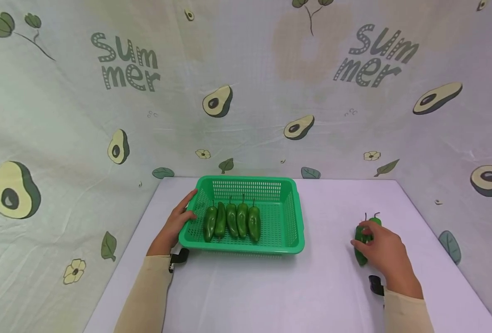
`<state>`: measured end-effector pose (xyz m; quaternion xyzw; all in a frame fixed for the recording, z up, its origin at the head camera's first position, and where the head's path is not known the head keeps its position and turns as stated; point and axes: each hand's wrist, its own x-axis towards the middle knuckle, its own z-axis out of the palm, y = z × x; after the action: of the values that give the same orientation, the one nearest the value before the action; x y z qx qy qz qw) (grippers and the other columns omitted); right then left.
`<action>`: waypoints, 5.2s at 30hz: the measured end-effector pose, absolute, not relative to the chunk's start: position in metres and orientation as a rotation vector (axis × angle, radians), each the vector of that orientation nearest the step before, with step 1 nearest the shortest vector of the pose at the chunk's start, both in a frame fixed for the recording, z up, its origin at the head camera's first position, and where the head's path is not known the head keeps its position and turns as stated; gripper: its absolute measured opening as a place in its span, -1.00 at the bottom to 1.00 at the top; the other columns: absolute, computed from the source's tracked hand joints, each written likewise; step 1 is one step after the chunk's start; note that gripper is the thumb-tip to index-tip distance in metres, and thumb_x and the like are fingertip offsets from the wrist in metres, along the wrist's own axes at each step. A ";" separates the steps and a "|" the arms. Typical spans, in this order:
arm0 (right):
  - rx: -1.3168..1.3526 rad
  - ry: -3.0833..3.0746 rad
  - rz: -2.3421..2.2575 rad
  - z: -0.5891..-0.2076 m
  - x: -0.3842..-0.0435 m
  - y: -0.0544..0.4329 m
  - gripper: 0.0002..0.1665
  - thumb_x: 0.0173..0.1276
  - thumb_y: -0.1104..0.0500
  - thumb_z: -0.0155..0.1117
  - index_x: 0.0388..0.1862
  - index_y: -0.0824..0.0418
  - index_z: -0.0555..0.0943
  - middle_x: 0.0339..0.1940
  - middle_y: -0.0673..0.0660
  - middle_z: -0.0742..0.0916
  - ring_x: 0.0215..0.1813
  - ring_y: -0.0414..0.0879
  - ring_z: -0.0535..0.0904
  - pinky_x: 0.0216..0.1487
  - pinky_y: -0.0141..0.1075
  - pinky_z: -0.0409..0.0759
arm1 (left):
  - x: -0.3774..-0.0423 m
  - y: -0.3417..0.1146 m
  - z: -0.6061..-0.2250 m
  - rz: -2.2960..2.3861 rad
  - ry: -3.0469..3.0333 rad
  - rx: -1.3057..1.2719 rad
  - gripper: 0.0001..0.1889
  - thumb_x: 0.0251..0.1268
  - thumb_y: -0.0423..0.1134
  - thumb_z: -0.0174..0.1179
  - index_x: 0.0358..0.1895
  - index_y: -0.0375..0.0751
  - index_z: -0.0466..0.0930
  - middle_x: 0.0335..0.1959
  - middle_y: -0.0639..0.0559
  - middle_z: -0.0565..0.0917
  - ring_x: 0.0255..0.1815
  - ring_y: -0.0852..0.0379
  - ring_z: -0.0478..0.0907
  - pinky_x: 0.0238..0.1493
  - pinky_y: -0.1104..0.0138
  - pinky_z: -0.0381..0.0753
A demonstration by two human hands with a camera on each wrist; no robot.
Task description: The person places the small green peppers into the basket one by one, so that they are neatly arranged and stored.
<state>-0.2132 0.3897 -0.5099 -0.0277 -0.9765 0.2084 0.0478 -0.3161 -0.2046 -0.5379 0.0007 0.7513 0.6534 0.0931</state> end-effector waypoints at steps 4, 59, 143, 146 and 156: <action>-0.110 -2.960 0.622 -0.511 -0.214 0.394 -0.21 0.25 -0.03 0.61 0.30 0.36 0.51 0.07 0.40 0.73 -0.16 0.20 0.71 -0.33 -0.03 0.61 | -0.315 -0.204 -0.539 1.957 2.246 0.021 -0.04 0.20 -0.39 0.12 0.59 0.65 0.22 0.44 -0.24 0.50 0.23 -0.21 0.54 -0.01 0.11 0.63; -0.340 -3.147 0.908 -0.531 -0.220 0.402 0.40 0.17 -0.51 0.46 0.72 0.23 0.11 0.18 0.51 0.63 0.01 0.31 0.61 -0.22 0.02 0.59 | -0.314 -0.202 -0.539 1.952 2.278 0.043 -0.03 0.15 -0.37 0.12 0.59 0.67 0.22 0.49 -0.20 0.46 0.16 -0.20 0.55 -0.05 0.12 0.65; 0.431 -2.992 1.233 -0.417 -0.318 0.262 -0.05 0.25 -0.18 0.61 0.50 0.09 0.40 0.22 0.32 0.66 -0.18 -0.01 0.79 -0.06 0.00 0.74 | -0.313 -0.205 -0.538 1.922 2.293 0.025 -0.06 0.18 -0.31 0.13 0.60 0.67 0.19 0.47 -0.26 0.44 0.11 -0.18 0.57 -0.08 0.12 0.67; 0.493 -2.975 1.262 -0.415 -0.328 0.241 -0.10 0.26 -0.13 0.62 0.47 0.10 0.42 0.19 0.31 0.68 -0.23 0.01 0.80 -0.08 -0.03 0.75 | -0.313 -0.206 -0.538 1.924 2.299 0.021 -0.06 0.18 -0.31 0.13 0.61 0.66 0.19 0.46 -0.25 0.45 0.13 -0.17 0.56 -0.07 0.11 0.67; 0.633 -2.983 1.271 -0.421 -0.351 0.179 -0.13 0.25 -0.13 0.62 0.41 0.13 0.45 0.22 0.28 0.66 0.03 0.12 0.71 -0.09 -0.05 0.74 | -0.313 -0.205 -0.537 1.921 2.304 0.027 -0.06 0.18 -0.31 0.13 0.61 0.66 0.19 0.52 -0.21 0.41 0.26 -0.21 0.52 0.03 0.04 0.63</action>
<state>-0.3513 0.1790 -0.4205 0.1909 -0.9000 0.3833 -0.0809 -0.3133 -0.2050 -0.5374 0.0090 0.7661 0.6387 0.0711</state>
